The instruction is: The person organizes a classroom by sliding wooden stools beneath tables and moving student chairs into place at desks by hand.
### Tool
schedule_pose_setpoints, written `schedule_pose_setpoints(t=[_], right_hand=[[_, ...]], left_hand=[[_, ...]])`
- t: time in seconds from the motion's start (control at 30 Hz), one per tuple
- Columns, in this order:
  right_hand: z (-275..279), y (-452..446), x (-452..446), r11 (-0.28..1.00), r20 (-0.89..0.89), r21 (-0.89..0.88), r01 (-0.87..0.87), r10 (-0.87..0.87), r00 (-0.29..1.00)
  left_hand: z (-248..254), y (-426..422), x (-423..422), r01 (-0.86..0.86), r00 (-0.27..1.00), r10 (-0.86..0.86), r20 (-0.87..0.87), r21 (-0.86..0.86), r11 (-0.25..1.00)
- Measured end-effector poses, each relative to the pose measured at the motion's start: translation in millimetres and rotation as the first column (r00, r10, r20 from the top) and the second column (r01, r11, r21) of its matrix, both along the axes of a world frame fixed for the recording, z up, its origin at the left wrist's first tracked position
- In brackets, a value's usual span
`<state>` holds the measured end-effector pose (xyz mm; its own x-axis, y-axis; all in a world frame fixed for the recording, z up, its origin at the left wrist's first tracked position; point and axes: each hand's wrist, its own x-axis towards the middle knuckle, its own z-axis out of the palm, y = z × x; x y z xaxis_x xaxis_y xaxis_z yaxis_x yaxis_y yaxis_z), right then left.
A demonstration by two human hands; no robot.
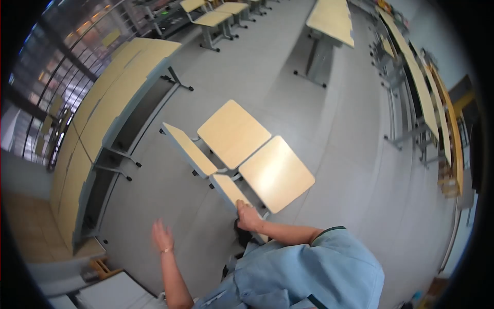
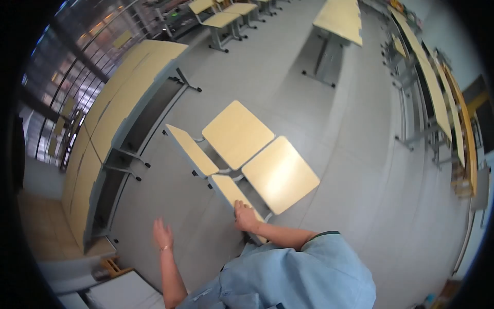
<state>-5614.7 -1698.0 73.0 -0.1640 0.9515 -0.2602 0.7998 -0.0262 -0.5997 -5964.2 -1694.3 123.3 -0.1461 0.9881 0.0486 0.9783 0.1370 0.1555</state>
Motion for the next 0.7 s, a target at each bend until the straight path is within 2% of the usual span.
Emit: schedule_pose_setpoints(t=[0.07,0.17,0.23,0.37,0.47,0.57,0.7], right_hand=[[9.7,-8.2,-0.8,0.997,-0.011,-0.022,0.072,-0.072,0.997],[21.6,-7.1,0.5,0.981,0.025,-0.132,0.139,-0.137,0.99],[18.7,-10.5,-4.1,0.963,0.082,-0.181,0.199,-0.186,0.979],[19.5,-10.4,-15.2,0.931,0.136,-0.183,0.315,-0.293,0.946],[31.8,-7.5,-22.5,0.906,0.182,-0.204,0.371,-0.337,0.924],[24.9,-3.3,-38.6,0.873,0.223,-0.126,0.471,-0.438,0.871],[17.8,-8.2,-40.1,0.882,0.204,-0.038,0.471,-0.454,0.867]], left_hand=[[9.9,65.3,18.2,0.227,0.973,-0.227,0.038,-0.015,0.974],[32.7,155.1,55.0,0.47,0.876,-0.474,-0.084,-0.067,0.88],[41.1,209.9,79.0,0.624,0.764,-0.627,-0.152,-0.074,0.778],[8.6,308.1,108.7,0.86,0.48,-0.846,-0.233,-0.064,0.506],[-31.1,360.9,116.2,0.863,0.078,-0.978,-0.195,-0.477,0.164],[-48.9,375.4,104.4,0.957,-0.053,-0.998,-0.021,-0.286,-0.045],[-44.6,391.2,121.0,0.962,-0.219,-0.971,0.093,-0.145,-0.23]])
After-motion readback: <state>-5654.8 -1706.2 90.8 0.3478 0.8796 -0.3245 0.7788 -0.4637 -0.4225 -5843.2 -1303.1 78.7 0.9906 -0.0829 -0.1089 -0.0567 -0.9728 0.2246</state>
